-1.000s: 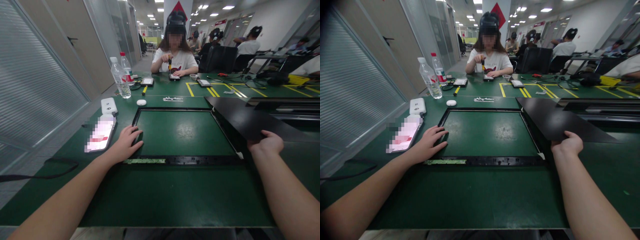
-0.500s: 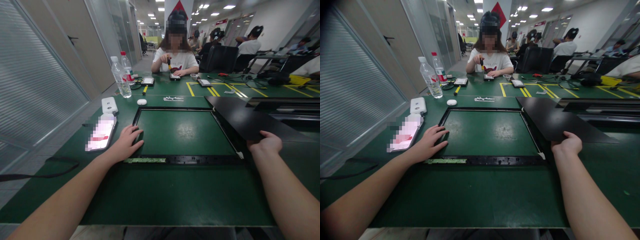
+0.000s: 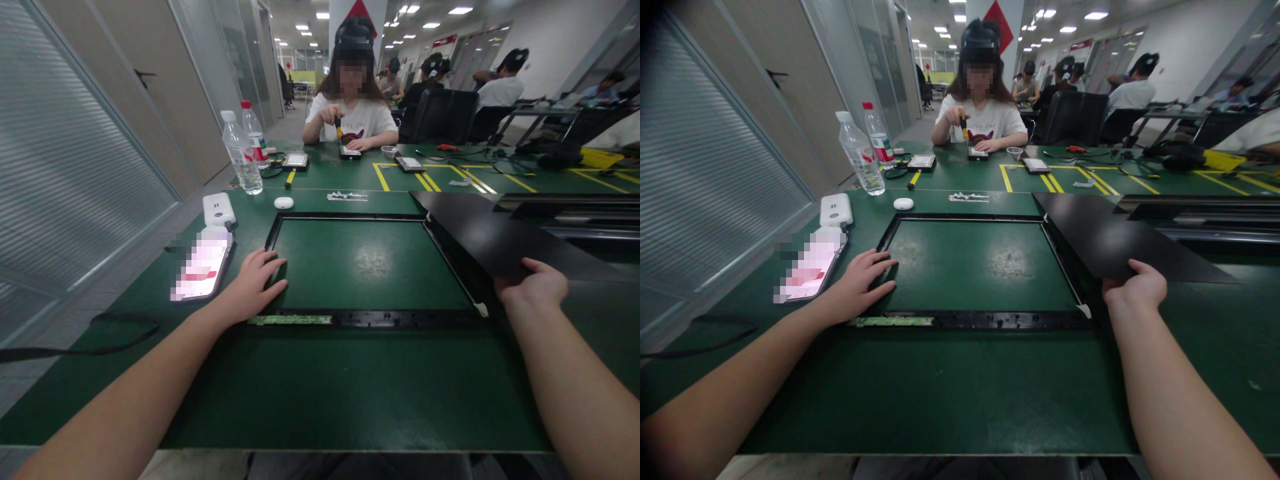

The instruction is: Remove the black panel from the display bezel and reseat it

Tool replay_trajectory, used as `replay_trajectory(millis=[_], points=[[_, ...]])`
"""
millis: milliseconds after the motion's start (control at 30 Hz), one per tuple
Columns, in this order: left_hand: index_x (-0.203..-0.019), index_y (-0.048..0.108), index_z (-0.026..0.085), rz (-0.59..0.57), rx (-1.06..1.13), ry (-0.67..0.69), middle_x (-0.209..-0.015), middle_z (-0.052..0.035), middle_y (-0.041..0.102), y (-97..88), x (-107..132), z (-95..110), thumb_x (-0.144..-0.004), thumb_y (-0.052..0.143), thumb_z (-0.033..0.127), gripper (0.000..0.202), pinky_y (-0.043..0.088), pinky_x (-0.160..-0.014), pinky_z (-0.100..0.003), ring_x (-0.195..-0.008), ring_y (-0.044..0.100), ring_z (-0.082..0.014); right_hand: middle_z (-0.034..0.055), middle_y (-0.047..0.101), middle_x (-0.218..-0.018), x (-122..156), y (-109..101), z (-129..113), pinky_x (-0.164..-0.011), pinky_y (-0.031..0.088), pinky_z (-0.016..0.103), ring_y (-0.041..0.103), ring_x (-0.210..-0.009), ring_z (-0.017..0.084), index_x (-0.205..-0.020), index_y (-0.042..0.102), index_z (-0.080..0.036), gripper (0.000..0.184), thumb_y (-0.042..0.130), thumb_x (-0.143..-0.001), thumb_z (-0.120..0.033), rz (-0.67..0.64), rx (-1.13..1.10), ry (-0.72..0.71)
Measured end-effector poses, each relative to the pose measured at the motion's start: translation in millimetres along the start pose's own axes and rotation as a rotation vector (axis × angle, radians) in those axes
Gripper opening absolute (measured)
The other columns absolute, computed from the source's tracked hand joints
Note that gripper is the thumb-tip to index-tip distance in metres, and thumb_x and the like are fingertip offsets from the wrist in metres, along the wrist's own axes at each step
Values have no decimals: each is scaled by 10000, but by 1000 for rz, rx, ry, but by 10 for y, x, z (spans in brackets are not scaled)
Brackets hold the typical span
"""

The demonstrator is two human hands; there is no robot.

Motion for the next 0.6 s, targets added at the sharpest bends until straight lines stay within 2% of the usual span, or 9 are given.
replay_trajectory(millis=[133,300,433,600], points=[[-1493,676,208,-8,12,-14,-1628,-197,578,-34,-3,35,-1034,508,658,665,290,-1303,-734,-1612,358,-468,-25,656,-885,77,36,-32,-576,601,182,633,-680,91,-813,549,-200,223,517,-750,12,-75,-41,-39],[-1509,655,199,-1,47,-52,-1636,-188,574,-122,-20,115,-1030,510,619,653,352,-1287,-703,-1566,442,-438,-25,632,-846,150,68,-47,-515,539,163,598,-627,82,-782,539,-189,264,506,-659,43,-132,-62,-65],[-1482,672,174,36,107,-107,-1608,-186,600,-259,-34,212,-1009,528,579,638,433,-1260,-643,-1475,556,-409,-4,662,-898,209,78,-28,-598,590,189,637,-703,97,-790,551,-189,267,498,-629,17,-215,-97,-78],[-1390,718,155,103,172,-146,-1556,-193,640,-398,-49,310,-995,545,524,568,434,-1270,-611,-1456,585,-400,5,673,-918,390,65,-26,-659,634,240,691,-806,138,-838,552,-216,318,527,-599,-8,-350,-79,-94]])
Point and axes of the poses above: each hand's wrist, its own x-axis away from the middle knuckle, its own y-axis out of the palm, z = x × y, the point moved 1 cm from there along -x, towards the middle knuckle
